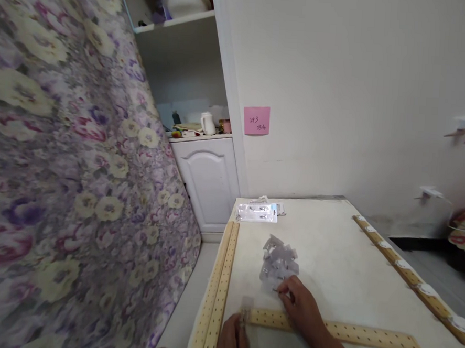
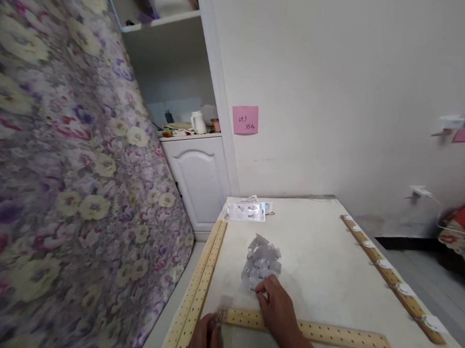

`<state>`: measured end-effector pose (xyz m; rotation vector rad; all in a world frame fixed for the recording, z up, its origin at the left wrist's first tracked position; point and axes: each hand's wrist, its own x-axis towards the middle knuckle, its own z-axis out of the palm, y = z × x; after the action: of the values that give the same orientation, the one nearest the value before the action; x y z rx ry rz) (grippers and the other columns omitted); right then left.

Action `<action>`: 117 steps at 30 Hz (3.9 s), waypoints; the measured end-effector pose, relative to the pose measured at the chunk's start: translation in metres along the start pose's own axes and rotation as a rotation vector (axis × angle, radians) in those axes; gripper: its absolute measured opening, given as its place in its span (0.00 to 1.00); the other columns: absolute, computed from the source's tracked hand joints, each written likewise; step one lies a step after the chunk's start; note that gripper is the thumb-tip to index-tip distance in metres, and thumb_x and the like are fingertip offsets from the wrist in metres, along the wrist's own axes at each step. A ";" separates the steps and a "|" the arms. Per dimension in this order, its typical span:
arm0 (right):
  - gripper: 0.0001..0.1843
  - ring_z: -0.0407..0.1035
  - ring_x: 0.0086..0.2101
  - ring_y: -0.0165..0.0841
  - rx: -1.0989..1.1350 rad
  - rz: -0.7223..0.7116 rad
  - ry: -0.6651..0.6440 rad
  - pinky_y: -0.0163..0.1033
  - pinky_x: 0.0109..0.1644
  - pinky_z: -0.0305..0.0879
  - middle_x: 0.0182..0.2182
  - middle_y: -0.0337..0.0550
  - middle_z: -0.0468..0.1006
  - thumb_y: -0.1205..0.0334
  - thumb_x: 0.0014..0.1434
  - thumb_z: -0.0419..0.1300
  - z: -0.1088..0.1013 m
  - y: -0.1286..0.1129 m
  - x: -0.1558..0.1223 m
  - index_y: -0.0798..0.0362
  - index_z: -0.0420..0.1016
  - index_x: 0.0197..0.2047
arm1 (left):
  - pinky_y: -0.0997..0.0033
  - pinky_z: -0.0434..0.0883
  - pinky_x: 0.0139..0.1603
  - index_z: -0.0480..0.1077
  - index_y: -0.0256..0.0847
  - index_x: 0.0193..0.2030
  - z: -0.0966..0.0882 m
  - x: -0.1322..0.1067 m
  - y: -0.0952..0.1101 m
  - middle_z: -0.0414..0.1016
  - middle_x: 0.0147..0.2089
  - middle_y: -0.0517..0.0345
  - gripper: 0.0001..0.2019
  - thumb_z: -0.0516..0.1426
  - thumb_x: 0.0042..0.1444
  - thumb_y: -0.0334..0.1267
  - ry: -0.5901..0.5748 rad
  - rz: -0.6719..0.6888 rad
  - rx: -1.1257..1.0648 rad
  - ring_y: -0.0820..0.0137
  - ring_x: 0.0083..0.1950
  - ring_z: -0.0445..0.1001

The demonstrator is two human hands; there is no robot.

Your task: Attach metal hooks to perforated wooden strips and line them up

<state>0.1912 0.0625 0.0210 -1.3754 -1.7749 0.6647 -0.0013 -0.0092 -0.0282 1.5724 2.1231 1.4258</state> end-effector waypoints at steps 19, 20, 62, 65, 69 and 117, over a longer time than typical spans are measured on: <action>0.05 0.67 0.28 0.33 0.597 0.225 -0.139 0.36 0.34 0.63 0.23 0.37 0.74 0.59 0.48 0.58 0.005 -0.022 -0.051 0.52 0.70 0.27 | 0.77 0.59 0.20 0.66 0.41 0.32 0.003 -0.021 0.079 0.66 0.22 0.65 0.24 0.50 0.51 0.63 -0.410 -0.272 -0.536 0.76 0.19 0.61; 0.05 0.68 0.28 0.33 0.605 0.224 -0.139 0.36 0.34 0.63 0.23 0.37 0.73 0.60 0.48 0.58 0.007 -0.022 -0.053 0.52 0.69 0.26 | 0.77 0.57 0.18 0.65 0.41 0.30 0.004 -0.021 0.079 0.63 0.20 0.67 0.23 0.51 0.51 0.63 -0.435 -0.300 -0.579 0.77 0.18 0.59; 0.06 0.68 0.27 0.31 0.112 0.135 -0.266 0.34 0.32 0.59 0.22 0.37 0.73 0.64 0.48 0.53 0.020 0.003 0.008 0.52 0.71 0.28 | 0.81 0.46 0.09 0.56 0.44 0.34 0.020 -0.024 0.056 0.68 0.17 0.71 0.15 0.51 0.50 0.53 -0.545 -0.631 -0.606 0.80 0.10 0.57; 0.06 0.68 0.28 0.31 0.092 0.147 -0.267 0.34 0.33 0.59 0.23 0.37 0.74 0.63 0.48 0.53 0.022 0.005 0.008 0.51 0.71 0.28 | 0.80 0.45 0.09 0.56 0.44 0.34 0.023 -0.026 0.053 0.67 0.16 0.71 0.16 0.51 0.49 0.55 -0.517 -0.626 -0.622 0.80 0.09 0.56; 0.06 0.69 0.28 0.31 0.067 0.166 -0.261 0.34 0.34 0.59 0.24 0.37 0.75 0.63 0.48 0.53 0.025 0.007 0.008 0.51 0.71 0.28 | 0.80 0.46 0.08 0.57 0.44 0.35 0.026 -0.026 0.050 0.68 0.16 0.71 0.16 0.50 0.50 0.54 -0.516 -0.653 -0.613 0.79 0.09 0.57; 0.07 0.70 0.31 0.31 0.025 0.201 -0.238 0.33 0.36 0.59 0.27 0.36 0.78 0.63 0.50 0.52 0.025 -0.002 0.007 0.49 0.72 0.29 | 0.73 0.67 0.44 0.70 0.42 0.44 -0.003 -0.011 0.080 0.76 0.44 0.50 0.16 0.42 0.62 0.40 -0.505 -0.077 0.198 0.66 0.43 0.75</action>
<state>0.1690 0.0704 0.0103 -1.5225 -1.8159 0.9909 0.0556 -0.0195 0.0285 1.6714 2.0250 0.7069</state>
